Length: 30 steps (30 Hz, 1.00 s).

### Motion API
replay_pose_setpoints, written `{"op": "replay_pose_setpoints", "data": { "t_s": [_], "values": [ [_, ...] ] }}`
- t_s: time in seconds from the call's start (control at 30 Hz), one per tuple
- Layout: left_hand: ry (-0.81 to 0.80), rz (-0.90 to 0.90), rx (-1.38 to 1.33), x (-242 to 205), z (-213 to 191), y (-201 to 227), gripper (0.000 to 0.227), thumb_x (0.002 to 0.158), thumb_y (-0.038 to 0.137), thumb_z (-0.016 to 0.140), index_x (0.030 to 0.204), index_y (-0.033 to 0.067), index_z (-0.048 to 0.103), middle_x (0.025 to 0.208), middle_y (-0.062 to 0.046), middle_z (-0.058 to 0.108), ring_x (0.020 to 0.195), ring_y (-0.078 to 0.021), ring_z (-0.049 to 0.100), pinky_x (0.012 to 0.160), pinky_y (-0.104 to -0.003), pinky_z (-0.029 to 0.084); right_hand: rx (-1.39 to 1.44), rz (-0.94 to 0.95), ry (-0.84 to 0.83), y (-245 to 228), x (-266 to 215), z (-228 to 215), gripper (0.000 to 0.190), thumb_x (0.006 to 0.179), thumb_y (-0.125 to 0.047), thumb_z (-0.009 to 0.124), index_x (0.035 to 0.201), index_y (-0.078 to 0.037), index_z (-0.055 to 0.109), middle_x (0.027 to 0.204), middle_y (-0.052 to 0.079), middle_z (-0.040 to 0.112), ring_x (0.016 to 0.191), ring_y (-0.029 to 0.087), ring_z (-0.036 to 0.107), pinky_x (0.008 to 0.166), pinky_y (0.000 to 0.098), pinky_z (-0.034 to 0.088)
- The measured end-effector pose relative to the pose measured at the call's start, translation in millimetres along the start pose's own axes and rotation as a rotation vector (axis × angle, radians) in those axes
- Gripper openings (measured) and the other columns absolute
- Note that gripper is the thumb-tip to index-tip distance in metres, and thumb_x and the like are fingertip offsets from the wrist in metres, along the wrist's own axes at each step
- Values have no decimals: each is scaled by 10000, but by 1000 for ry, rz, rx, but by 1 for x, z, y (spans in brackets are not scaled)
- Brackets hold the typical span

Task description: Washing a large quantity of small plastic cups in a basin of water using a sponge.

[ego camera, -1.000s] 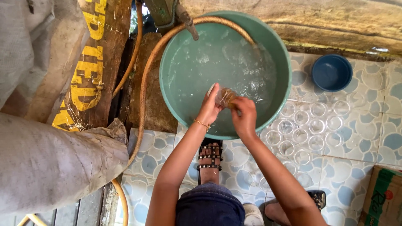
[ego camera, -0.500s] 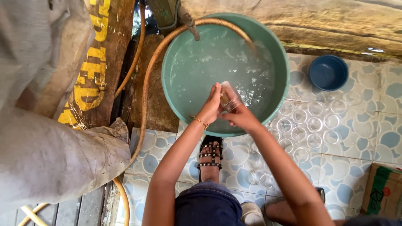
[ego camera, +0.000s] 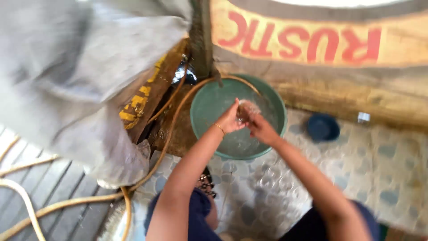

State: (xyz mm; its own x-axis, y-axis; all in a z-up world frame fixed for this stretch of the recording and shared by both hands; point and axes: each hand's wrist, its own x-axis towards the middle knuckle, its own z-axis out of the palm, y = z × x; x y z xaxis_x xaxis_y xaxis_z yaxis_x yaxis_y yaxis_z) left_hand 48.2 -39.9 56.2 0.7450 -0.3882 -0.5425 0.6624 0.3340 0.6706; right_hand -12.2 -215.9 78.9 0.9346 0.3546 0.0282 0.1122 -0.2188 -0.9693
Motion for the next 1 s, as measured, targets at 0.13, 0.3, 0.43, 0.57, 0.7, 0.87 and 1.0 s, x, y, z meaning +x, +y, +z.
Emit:
{"op": "replay_pose_setpoints", "data": {
  "t_s": [0.13, 0.3, 0.43, 0.57, 0.7, 0.87, 1.0],
  "values": [
    [190, 75, -135, -50, 15, -15, 1180, 845, 825, 619, 1602, 179, -16, 1544, -221, 249, 1246, -456, 495, 1019, -621, 437, -576, -73, -3, -1, -17, 16, 662, 960, -208, 664, 1576, -232, 423, 1479, 137, 541, 1052, 462, 670, 817, 551, 599],
    [289, 217, -143, -17, -11, -65, 1197, 726, 622, 896, 1553, 179, 155, 1454, -270, 365, 1197, -477, 545, 966, -624, 479, -1022, -136, -64, 8, -43, 27, 519, 1024, -363, 511, 1540, -319, 474, 1376, 84, 607, 792, 403, 720, 687, 516, 592],
    [334, 226, -170, -6, 4, -96, 1265, 679, 398, 1007, 1585, 170, 154, 1488, -314, 326, 1193, -473, 548, 908, -614, 523, -1256, -112, -88, -3, -63, 20, 476, 937, -212, 487, 1396, -131, 583, 1299, 139, 650, 712, 455, 720, 613, 542, 593],
    [321, 265, -157, -14, 35, -106, 1139, 681, 294, 1003, 1555, 161, 285, 1472, -284, 389, 1196, -465, 567, 869, -589, 556, -1141, 175, -78, -43, -58, 18, 295, 840, -309, 597, 1038, -121, 710, 862, 148, 727, 717, 446, 730, 617, 551, 592],
    [296, 310, -149, -10, 36, -113, 971, 688, 275, 1002, 1463, 156, 430, 1435, -258, 464, 1217, -457, 567, 887, -596, 548, -236, 318, -43, -9, -51, 4, 381, 759, -190, 733, 1134, -118, 730, 900, 79, 726, 710, 264, 636, 632, 415, 529],
    [255, 336, -88, -27, 28, -106, 697, 710, 228, 980, 1246, 117, 548, 1273, -214, 560, 1138, -348, 585, 821, -510, 587, 706, 496, -31, -4, -57, 6, 315, 784, 128, 711, 1053, -27, 655, 677, -53, 440, 364, -18, 358, 351, 155, 338],
    [203, 301, -185, -28, 15, -103, 724, 691, 208, 989, 1234, 125, 517, 1159, -176, 571, 977, -318, 641, 774, -462, 602, 1075, 539, -98, 18, -49, 4, 123, 885, 19, 635, 933, -86, 592, 642, -124, 379, 366, -74, 328, 383, 108, 318]
  ]
}}
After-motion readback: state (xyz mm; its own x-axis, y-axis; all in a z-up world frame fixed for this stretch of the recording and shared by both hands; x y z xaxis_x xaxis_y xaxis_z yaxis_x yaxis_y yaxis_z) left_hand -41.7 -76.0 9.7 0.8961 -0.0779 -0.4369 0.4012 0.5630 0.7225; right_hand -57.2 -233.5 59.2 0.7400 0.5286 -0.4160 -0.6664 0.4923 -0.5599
